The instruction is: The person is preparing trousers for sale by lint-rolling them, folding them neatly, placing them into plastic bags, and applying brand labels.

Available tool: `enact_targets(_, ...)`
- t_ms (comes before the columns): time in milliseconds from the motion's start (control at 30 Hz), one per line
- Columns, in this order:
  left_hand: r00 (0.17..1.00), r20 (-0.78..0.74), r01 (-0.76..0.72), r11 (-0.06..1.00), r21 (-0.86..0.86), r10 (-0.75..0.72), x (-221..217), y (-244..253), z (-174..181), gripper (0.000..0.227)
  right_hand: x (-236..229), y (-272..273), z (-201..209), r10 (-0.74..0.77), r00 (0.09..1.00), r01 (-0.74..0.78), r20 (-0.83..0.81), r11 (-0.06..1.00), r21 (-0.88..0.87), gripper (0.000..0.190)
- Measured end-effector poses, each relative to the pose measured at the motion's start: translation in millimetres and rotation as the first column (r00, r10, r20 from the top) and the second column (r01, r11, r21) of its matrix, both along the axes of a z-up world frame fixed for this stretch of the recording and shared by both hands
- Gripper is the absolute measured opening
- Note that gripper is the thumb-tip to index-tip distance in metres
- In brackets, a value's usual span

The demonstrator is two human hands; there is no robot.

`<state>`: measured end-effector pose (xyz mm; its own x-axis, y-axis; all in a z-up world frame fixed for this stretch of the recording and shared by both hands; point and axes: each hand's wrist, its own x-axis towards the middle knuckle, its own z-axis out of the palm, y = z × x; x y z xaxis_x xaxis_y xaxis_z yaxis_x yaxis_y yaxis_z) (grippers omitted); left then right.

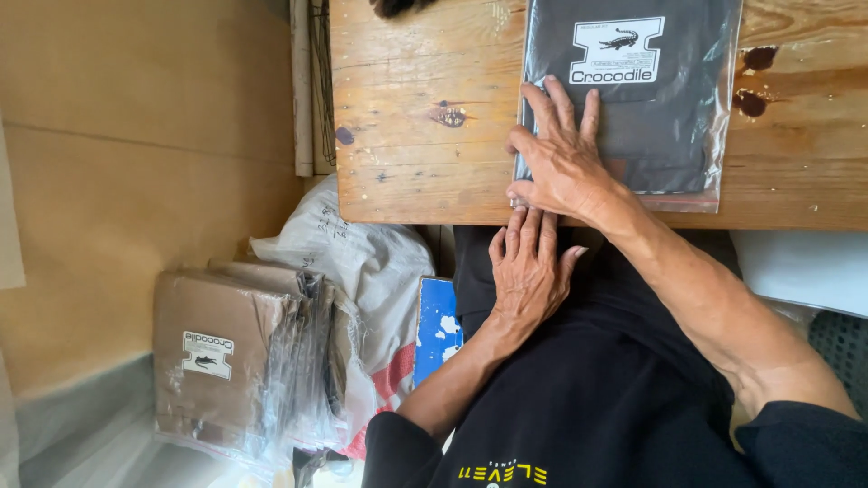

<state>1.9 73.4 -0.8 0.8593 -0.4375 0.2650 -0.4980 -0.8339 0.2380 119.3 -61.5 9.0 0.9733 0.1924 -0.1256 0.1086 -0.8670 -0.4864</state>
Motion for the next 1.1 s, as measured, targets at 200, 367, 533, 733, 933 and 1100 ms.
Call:
enact_targets(200,1.0,-0.005,-0.019,0.999,-0.025,0.019,0.6,-3.0,1.7,0.062,-1.1,-6.0,-0.9,0.023,0.998,-0.021,0.053,1.0,-0.021,0.059)
enact_targets(367,0.997,0.071,-0.002,1.0,-0.02,0.003,2.4,-0.8,2.3,0.06,-0.6,-15.4,5.5,0.099,0.994,-0.098,-0.042,0.995,0.024,0.053)
enact_targets(533,0.998,0.057,0.011,1.0,-0.025,-0.009,3.1,1.5,5.1,0.058,-0.9,-10.7,5.5,0.096,0.995,-0.096,-0.037,0.995,-0.004,0.059)
enact_targets(733,0.996,0.089,0.015,1.0,-0.025,-0.013,3.5,-0.6,4.8,0.057,0.4,-22.9,13.5,0.137,0.985,-0.137,-0.1,0.991,0.007,0.06)
enact_targets(933,0.995,0.104,0.011,1.0,-0.02,-0.009,4.3,0.7,2.6,0.058,-1.0,-22.9,10.1,0.159,0.986,-0.159,-0.059,0.987,-0.005,0.061)
enact_targets(1100,0.995,0.095,0.028,0.999,-0.017,-0.026,4.5,0.5,3.8,0.057,1.4,-30.8,9.2,0.18,0.983,-0.18,-0.045,0.984,-0.007,0.066)
